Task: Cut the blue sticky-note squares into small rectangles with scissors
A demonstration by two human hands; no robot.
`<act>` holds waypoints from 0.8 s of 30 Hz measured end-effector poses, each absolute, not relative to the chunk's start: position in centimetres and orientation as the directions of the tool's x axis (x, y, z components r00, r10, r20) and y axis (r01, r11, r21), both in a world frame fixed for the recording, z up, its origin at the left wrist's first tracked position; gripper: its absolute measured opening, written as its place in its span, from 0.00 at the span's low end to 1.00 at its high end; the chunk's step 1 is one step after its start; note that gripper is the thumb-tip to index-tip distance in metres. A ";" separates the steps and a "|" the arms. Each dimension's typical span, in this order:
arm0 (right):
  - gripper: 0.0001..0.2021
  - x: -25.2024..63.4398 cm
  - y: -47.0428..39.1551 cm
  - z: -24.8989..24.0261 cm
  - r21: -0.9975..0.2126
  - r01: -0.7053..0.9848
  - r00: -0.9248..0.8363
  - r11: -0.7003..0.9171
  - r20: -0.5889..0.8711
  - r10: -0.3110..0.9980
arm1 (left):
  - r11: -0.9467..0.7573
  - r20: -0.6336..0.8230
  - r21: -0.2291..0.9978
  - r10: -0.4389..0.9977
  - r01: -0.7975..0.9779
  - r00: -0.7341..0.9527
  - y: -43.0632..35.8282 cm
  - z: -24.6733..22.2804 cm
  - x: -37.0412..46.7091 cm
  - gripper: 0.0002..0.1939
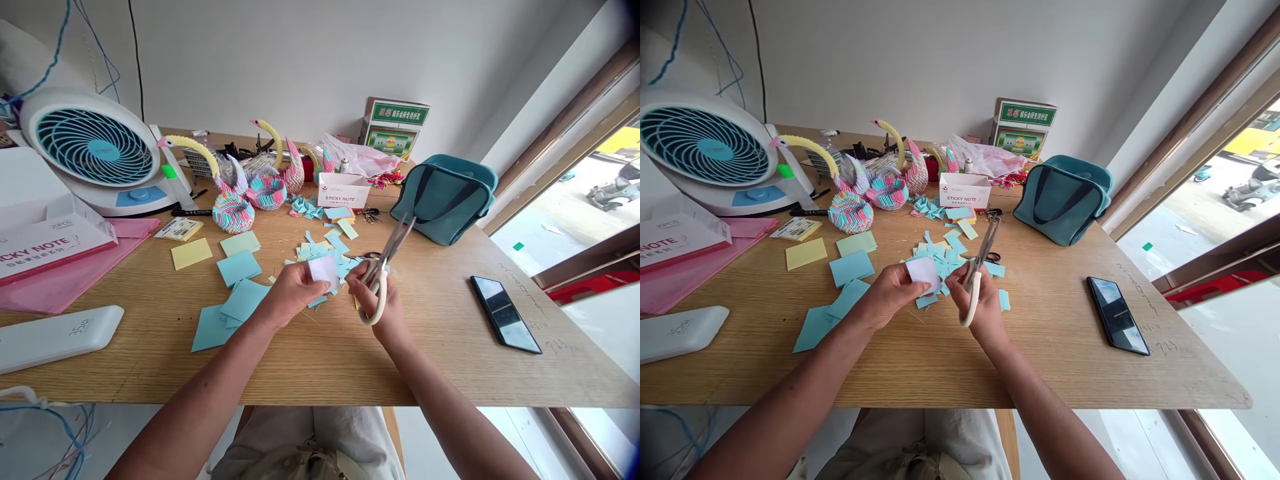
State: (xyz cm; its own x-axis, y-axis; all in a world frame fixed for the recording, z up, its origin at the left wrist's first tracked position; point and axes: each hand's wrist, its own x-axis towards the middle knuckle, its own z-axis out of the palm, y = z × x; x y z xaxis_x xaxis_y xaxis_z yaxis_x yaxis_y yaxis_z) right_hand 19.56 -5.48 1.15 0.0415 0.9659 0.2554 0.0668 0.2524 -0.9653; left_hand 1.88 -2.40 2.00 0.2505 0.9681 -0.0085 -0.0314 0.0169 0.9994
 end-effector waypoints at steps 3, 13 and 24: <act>0.10 19.8 -5.5 1.0 -0.920 0.106 0.065 0.378 0.385 0.920 | -0.007 -0.025 0.994 0.956 0.108 0.294 -2.6 1.1 2.4 0.11; 0.10 20.1 -5.2 0.4 -0.883 0.132 0.031 0.451 0.458 0.888 | 0.018 -0.086 0.987 0.901 0.161 0.424 -2.6 0.0 2.8 0.12; 0.12 20.6 -4.3 0.3 -0.961 -0.088 0.051 0.262 0.259 0.965 | 0.267 -0.172 0.959 0.817 -0.098 0.550 -2.6 1.4 2.5 0.17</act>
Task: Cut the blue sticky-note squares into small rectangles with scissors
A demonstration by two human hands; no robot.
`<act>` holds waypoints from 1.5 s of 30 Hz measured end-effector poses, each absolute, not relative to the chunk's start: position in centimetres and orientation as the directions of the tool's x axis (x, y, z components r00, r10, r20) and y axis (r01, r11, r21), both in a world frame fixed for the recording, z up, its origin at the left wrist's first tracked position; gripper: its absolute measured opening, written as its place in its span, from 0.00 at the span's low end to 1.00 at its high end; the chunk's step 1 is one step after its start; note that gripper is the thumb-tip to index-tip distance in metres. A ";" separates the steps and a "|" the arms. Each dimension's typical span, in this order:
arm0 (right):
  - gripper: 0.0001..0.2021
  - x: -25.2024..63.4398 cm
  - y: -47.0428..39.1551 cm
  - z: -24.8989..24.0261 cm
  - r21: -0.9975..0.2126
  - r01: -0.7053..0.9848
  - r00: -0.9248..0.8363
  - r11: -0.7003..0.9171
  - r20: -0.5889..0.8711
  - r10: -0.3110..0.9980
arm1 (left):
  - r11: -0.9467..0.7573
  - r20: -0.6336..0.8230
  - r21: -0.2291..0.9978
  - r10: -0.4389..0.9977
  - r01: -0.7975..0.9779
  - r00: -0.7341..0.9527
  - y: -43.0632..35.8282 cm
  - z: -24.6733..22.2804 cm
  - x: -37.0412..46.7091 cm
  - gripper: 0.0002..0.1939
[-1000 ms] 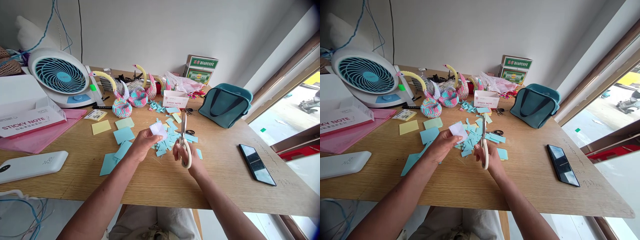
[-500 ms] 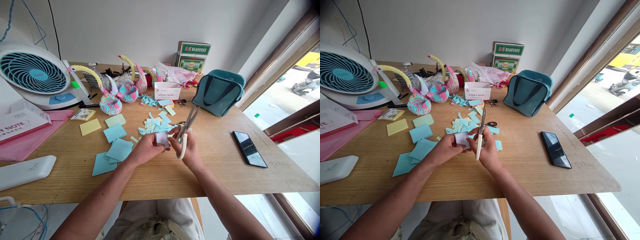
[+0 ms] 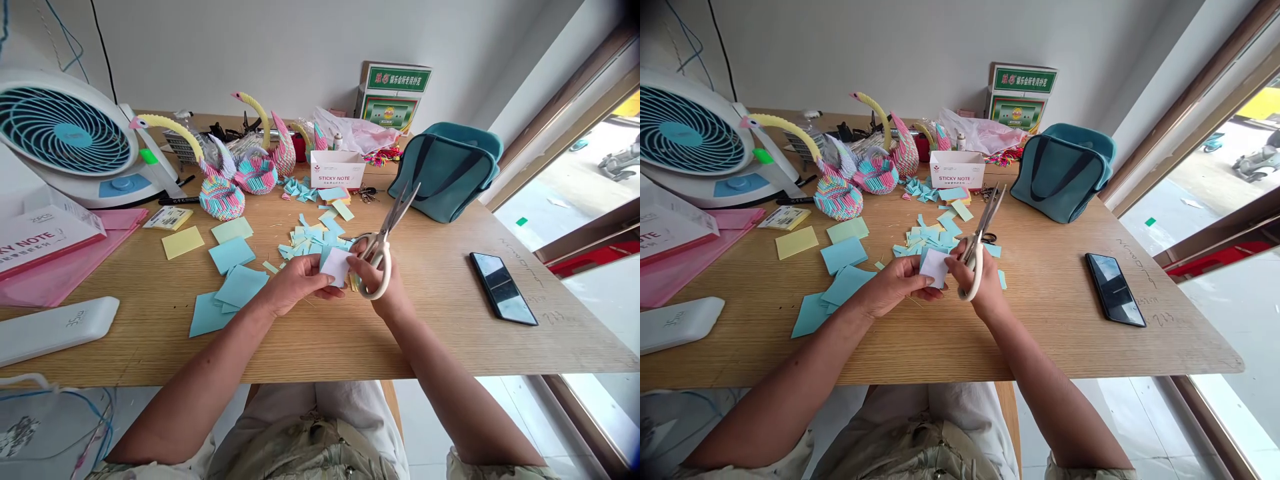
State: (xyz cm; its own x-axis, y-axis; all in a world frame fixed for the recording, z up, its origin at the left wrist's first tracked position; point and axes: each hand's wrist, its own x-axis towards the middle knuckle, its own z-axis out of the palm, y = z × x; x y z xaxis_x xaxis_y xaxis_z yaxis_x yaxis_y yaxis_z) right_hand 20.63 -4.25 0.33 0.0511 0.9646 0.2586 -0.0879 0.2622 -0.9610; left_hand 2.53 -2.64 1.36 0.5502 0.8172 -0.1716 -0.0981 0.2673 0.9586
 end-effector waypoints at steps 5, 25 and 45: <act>0.13 21.1 -3.6 0.4 -0.928 -0.289 0.074 0.235 0.223 0.972 | 0.293 -0.185 0.950 0.800 -0.103 0.570 -2.4 1.2 2.3 0.19; 0.11 27.2 -1.9 2.0 -0.832 0.030 0.657 0.553 0.434 0.617 | -0.660 -0.014 0.435 0.676 0.613 0.737 1.5 1.7 12.3 0.10; 0.10 27.1 -2.3 2.3 -0.859 0.061 0.583 0.509 0.444 0.680 | -0.752 0.127 0.354 0.627 0.556 0.768 -0.5 -1.7 12.9 0.25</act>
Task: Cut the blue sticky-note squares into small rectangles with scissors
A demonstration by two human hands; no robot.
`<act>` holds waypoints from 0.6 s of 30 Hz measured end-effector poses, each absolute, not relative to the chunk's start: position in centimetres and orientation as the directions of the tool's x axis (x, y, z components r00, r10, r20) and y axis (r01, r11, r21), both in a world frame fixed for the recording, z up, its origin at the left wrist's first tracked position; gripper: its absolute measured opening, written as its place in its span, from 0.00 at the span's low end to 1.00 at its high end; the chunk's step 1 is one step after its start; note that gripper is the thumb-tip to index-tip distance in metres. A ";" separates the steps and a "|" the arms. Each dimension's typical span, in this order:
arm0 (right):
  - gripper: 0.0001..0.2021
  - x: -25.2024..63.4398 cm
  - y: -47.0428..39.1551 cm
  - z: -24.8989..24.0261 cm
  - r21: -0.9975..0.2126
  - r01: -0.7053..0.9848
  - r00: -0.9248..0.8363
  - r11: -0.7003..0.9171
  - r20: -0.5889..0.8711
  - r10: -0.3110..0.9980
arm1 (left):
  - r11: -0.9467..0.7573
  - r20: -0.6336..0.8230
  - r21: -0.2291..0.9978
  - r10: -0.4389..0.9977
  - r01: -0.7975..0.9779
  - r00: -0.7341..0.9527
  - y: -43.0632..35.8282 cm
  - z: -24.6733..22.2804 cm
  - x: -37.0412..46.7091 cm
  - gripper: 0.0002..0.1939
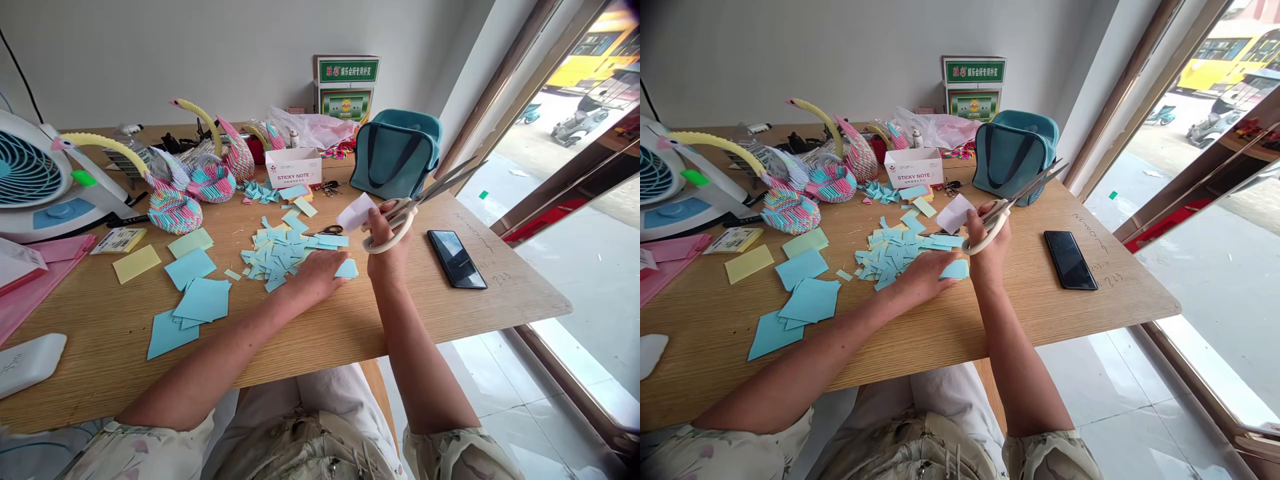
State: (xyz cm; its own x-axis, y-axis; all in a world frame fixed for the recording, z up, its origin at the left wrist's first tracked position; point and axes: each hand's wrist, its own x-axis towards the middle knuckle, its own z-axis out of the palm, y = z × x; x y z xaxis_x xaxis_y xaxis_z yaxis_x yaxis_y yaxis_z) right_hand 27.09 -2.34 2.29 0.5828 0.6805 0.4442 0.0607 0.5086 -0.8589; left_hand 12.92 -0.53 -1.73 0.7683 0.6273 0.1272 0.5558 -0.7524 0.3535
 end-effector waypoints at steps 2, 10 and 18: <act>0.09 27.1 -2.3 2.2 -0.864 0.078 0.582 0.498 0.445 0.681 | -0.732 0.127 0.357 0.654 0.581 0.746 -0.6 -1.7 12.8 0.24; 0.10 26.9 -2.3 2.2 -0.872 0.069 0.572 0.485 0.433 0.696 | -0.667 0.105 0.262 0.738 0.697 0.667 -1.4 -1.4 13.1 0.22; 0.12 26.7 -2.3 1.9 -0.861 0.084 0.594 0.502 0.448 0.669 | -0.577 0.084 0.217 0.815 0.787 0.574 -2.2 -1.1 14.1 0.23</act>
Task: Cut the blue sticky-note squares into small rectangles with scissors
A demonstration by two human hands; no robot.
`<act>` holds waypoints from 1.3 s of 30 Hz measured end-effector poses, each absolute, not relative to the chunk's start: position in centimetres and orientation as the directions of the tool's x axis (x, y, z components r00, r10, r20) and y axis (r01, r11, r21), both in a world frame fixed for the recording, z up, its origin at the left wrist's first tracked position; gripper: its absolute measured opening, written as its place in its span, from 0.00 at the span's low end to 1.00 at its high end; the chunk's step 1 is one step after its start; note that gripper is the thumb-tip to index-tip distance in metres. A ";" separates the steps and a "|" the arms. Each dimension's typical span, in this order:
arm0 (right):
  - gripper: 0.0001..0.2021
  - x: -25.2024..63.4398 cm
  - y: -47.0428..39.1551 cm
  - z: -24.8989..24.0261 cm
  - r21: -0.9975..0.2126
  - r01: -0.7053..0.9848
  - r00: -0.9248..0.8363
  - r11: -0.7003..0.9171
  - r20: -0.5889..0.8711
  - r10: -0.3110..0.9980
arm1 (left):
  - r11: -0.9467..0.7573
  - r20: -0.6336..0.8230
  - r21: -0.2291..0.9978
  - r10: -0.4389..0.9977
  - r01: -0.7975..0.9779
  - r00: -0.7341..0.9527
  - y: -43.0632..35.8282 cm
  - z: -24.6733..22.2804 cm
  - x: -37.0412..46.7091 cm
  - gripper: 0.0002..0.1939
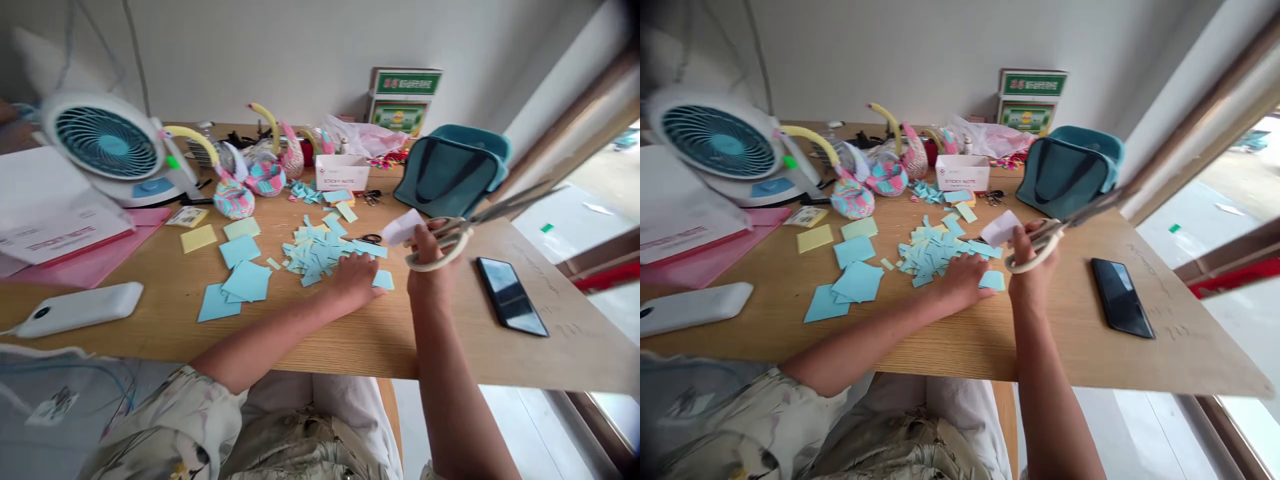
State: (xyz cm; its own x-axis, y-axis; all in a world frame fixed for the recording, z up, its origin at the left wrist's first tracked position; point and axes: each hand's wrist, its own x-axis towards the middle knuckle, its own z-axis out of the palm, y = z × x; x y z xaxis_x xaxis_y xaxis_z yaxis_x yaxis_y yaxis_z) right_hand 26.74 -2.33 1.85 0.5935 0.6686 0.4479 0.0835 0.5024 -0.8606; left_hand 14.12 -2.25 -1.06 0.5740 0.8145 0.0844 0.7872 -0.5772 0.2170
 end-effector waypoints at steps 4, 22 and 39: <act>0.13 26.5 -2.1 1.7 -0.853 -0.004 0.592 0.522 0.419 0.688 | -0.530 0.049 0.242 0.843 0.813 0.536 -2.4 -0.9 14.7 0.25; 0.11 21.6 -4.0 0.1 -0.930 0.164 0.115 0.328 0.348 0.931 | 0.040 0.057 0.200 0.997 0.979 -0.052 -6.9 -0.1 -9.0 0.41; 0.09 20.3 -4.8 0.0 -0.939 0.240 0.023 0.248 0.261 0.965 | 0.056 -0.033 0.942 0.997 0.332 -0.073 -4.8 1.5 -7.6 0.13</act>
State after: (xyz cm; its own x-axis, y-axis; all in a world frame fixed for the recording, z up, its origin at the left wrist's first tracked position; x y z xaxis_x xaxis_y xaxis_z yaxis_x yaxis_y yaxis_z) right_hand 20.27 -4.77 -0.04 0.0228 0.9652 0.2606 0.2397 0.2477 -0.9387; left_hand -7.60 -4.80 1.46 -0.0733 0.9968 -0.0334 0.3320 0.0560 0.9416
